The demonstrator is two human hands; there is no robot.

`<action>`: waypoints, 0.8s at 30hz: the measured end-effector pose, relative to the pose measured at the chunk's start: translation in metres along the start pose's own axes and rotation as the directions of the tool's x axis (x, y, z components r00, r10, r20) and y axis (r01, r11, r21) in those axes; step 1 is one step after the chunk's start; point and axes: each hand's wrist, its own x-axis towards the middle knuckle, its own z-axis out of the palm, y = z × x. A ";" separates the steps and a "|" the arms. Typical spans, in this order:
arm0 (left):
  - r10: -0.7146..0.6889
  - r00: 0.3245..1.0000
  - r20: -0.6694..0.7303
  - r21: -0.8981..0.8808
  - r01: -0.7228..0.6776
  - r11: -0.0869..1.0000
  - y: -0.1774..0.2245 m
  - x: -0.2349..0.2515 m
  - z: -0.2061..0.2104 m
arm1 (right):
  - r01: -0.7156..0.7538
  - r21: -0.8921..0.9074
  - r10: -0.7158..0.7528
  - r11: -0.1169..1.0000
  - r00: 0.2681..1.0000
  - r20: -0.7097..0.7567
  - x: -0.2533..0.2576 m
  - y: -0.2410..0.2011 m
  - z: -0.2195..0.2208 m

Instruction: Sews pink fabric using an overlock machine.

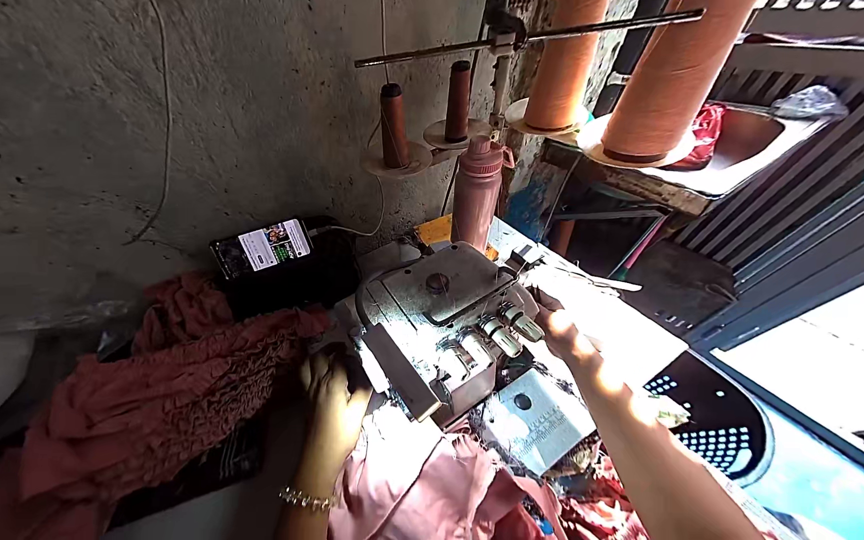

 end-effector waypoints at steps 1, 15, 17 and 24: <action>0.005 1.000 -0.003 -0.005 -0.005 1.000 -0.001 0.001 0.001 | 0.003 -0.006 -0.003 1.000 1.000 -0.015 -0.001 0.006 -0.001; -0.025 0.998 -0.061 0.076 0.030 0.997 -0.028 -0.010 -0.023 | 0.238 -0.432 -0.339 0.870 0.925 -0.172 -0.101 -0.030 0.009; -0.058 0.992 -0.115 0.023 0.061 0.998 -0.037 -0.018 -0.039 | 0.369 -0.399 -0.435 0.839 0.897 -0.085 -0.131 -0.027 0.027; -0.078 0.997 -0.022 -0.485 0.057 0.873 -0.001 -0.019 -0.033 | 0.735 -0.290 -0.669 0.613 0.678 0.306 -0.152 -0.024 0.094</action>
